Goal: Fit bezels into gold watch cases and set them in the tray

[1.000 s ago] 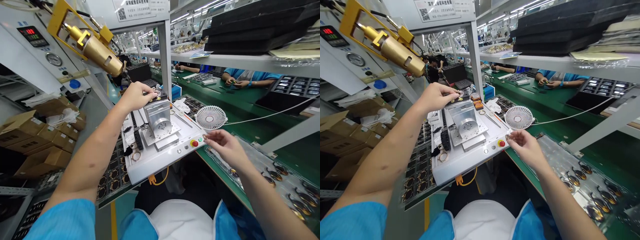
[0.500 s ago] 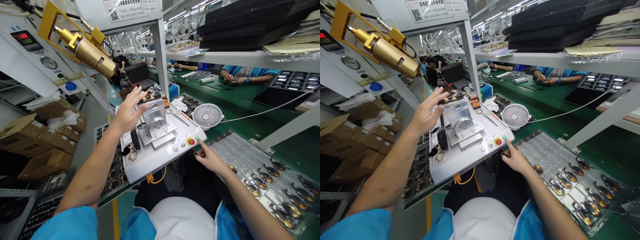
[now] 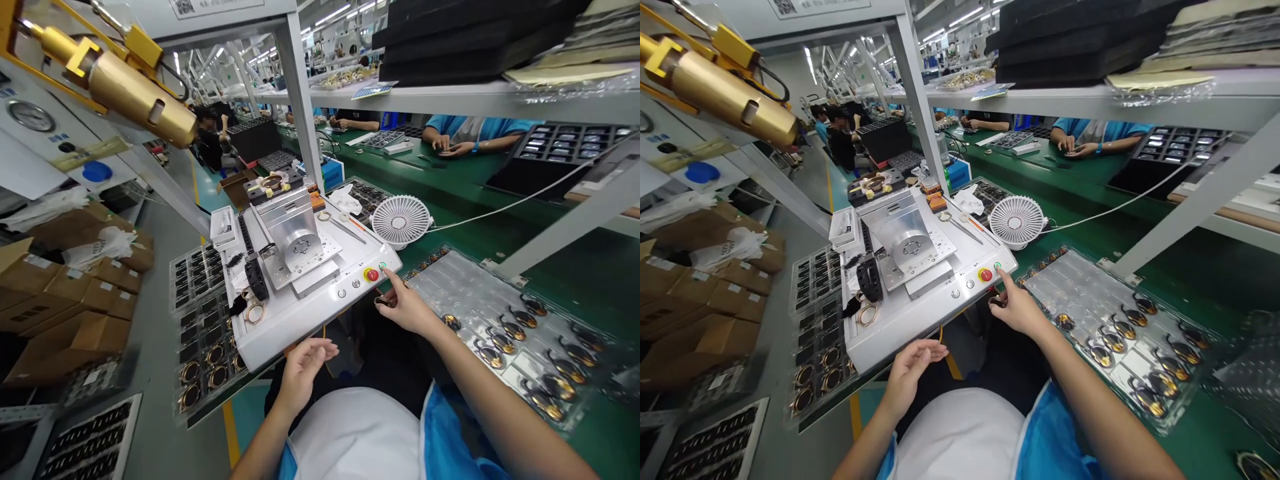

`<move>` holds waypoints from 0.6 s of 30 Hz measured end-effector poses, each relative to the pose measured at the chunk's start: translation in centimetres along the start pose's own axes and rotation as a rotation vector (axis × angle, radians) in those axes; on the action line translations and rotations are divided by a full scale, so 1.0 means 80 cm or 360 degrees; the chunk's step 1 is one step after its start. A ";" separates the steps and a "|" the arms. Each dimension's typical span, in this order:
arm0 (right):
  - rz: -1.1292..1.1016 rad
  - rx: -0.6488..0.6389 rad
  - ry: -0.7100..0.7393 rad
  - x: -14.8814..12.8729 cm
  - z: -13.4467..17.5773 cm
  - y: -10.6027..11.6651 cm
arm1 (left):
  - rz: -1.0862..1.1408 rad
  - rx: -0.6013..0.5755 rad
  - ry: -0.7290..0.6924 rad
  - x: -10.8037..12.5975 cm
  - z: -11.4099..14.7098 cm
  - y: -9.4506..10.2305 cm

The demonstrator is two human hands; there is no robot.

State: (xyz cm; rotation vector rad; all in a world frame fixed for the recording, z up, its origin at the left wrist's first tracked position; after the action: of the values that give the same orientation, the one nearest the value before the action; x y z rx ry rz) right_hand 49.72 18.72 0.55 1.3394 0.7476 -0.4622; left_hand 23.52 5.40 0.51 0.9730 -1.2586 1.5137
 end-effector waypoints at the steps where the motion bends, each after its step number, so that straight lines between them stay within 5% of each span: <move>1: -0.0158 -0.0024 0.0032 -0.005 0.010 -0.004 | 0.0066 -0.0034 0.0073 -0.003 -0.001 -0.008; 7: -0.0960 0.0025 0.0464 -0.056 0.084 -0.048 | 0.0443 -0.0391 0.0193 -0.023 -0.022 -0.059; 12: -0.1017 0.0272 0.0324 -0.053 0.102 -0.060 | 0.0700 -0.0380 0.0225 -0.046 -0.026 -0.082; 18: -0.1213 0.0484 0.0213 -0.055 0.102 -0.059 | 0.0803 -0.0371 0.0280 -0.041 -0.021 -0.086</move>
State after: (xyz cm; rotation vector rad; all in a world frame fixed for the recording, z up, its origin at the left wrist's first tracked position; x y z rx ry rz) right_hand 45.21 9.34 0.82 1.3390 1.3435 -1.1317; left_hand 31.03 7.03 -1.06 0.3727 -1.5826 1.7335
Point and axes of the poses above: each hand's wrist, its own z-axis away from the middle knuckle, its own y-axis out of the back of the hand, x = y × z, the point moved 5 cm from there along -z, towards the middle knuckle, and after that the axes turned 7 degrees about z, right-handed, at the moved point
